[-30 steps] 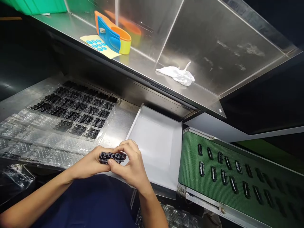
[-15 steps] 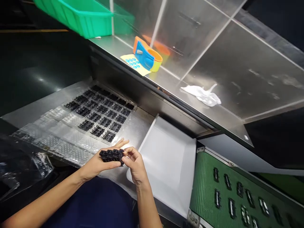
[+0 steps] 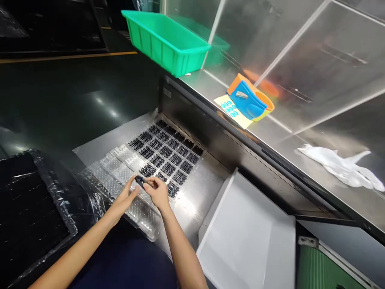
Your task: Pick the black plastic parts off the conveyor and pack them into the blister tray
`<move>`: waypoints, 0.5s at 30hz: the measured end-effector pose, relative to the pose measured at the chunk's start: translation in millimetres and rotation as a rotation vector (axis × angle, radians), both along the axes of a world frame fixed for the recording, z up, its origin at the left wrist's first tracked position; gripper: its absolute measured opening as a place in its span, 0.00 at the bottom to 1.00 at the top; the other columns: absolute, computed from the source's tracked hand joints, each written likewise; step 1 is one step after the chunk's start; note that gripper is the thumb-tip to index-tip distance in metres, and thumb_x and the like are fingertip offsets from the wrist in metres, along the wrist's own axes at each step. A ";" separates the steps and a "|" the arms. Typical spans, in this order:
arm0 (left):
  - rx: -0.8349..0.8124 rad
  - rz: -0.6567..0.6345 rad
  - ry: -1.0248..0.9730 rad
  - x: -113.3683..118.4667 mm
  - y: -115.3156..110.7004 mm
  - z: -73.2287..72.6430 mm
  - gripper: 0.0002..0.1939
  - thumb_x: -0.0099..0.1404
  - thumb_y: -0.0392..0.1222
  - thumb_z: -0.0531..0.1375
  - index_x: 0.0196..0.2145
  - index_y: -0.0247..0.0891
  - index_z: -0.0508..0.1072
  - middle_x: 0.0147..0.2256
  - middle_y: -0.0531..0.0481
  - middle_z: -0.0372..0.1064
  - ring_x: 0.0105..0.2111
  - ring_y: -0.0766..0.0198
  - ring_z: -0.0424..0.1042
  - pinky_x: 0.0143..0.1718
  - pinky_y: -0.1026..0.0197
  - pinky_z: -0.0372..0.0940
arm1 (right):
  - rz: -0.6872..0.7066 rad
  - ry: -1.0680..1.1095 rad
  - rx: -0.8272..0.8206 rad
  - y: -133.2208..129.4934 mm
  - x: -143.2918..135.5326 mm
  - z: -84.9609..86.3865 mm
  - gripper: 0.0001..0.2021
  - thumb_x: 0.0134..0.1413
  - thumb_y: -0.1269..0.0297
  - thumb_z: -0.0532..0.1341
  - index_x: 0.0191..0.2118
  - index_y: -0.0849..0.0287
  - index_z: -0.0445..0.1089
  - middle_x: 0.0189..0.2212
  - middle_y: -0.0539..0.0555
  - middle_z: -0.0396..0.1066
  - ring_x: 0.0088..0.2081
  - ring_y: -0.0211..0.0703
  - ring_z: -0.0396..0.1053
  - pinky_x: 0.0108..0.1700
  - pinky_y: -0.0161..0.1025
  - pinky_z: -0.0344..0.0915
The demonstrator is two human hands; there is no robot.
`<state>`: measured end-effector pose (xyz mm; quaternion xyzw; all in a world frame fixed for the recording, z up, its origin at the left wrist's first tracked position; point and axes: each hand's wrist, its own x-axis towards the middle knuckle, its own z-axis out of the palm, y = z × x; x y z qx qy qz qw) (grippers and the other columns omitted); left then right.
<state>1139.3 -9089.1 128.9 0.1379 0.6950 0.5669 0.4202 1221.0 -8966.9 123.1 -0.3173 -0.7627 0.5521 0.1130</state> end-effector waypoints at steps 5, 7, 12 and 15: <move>-0.151 0.188 -0.025 -36.1 -32.6 -26.8 0.39 0.66 0.66 0.48 0.67 0.43 0.48 0.70 0.42 0.37 0.69 0.52 0.35 0.67 0.48 0.37 | 0.046 -0.178 0.388 26.0 -107.4 -53.0 0.22 0.49 0.62 0.66 0.51 0.64 0.69 0.48 0.64 0.70 0.52 0.56 0.65 0.58 0.50 0.58; -0.163 0.202 -0.022 -41.6 -47.5 -32.6 0.36 0.66 0.64 0.51 0.66 0.45 0.50 0.70 0.45 0.40 0.69 0.54 0.37 0.68 0.49 0.37 | 0.114 -0.236 0.478 27.2 -128.5 -69.3 0.22 0.50 0.64 0.66 0.52 0.65 0.69 0.49 0.66 0.70 0.53 0.56 0.63 0.60 0.50 0.56; -0.176 0.216 -0.014 -48.0 -66.0 -41.6 0.36 0.66 0.62 0.53 0.65 0.44 0.51 0.70 0.44 0.41 0.69 0.56 0.38 0.68 0.50 0.35 | 0.201 -0.337 0.628 12.1 -137.1 -94.9 0.27 0.62 0.60 0.58 0.62 0.69 0.59 0.60 0.69 0.60 0.60 0.56 0.57 0.63 0.51 0.51; -0.170 0.205 -0.023 -50.6 -64.5 -40.3 0.35 0.66 0.61 0.53 0.65 0.45 0.51 0.70 0.44 0.41 0.69 0.55 0.38 0.68 0.48 0.35 | 0.232 -0.375 0.675 1.5 -130.8 -101.5 0.34 0.65 0.50 0.52 0.67 0.72 0.50 0.67 0.71 0.47 0.67 0.60 0.46 0.66 0.53 0.44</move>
